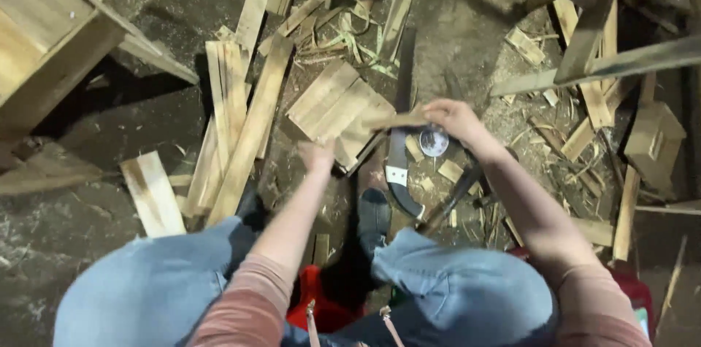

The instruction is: The person is disassembling wooden pieces using a hammer and a hand blade to pry them apart and split them on a workshop floor.

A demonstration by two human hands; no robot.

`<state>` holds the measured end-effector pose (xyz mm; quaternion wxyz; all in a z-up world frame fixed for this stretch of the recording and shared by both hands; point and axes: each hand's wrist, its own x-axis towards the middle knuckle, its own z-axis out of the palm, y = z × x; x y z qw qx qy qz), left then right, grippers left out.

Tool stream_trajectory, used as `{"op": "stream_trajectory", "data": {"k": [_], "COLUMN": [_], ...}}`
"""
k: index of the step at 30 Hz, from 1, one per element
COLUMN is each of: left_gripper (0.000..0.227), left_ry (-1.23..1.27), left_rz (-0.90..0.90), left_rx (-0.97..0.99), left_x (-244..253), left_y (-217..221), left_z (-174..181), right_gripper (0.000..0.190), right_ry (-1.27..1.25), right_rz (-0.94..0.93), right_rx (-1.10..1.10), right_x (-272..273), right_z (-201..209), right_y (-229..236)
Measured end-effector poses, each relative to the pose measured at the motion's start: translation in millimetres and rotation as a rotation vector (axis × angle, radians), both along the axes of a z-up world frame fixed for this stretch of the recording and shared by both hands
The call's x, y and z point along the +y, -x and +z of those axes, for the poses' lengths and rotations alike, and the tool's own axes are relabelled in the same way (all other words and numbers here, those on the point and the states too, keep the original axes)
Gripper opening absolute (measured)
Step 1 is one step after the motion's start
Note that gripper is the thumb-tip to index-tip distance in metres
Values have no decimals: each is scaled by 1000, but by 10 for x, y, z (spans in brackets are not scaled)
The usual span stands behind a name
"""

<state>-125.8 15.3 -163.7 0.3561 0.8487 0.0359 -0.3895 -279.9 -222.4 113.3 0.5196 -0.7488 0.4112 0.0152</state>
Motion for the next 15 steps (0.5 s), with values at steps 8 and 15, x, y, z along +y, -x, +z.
{"op": "stream_trajectory", "data": {"k": [8,15], "left_gripper": [57,34], "left_ry": [-50,622], "left_rz": [31,615], "left_rx": [-405,-21], "left_x": [-426,-263], "left_y": [-520,-1077], "left_z": [298,-246], "right_gripper": [29,25], "right_ry": [-302,-358], "right_rz": [113,71], "right_rx": [59,44], "right_x": [-289,-206], "right_z": [-511,-1140], "right_y": [-280,-578]}}
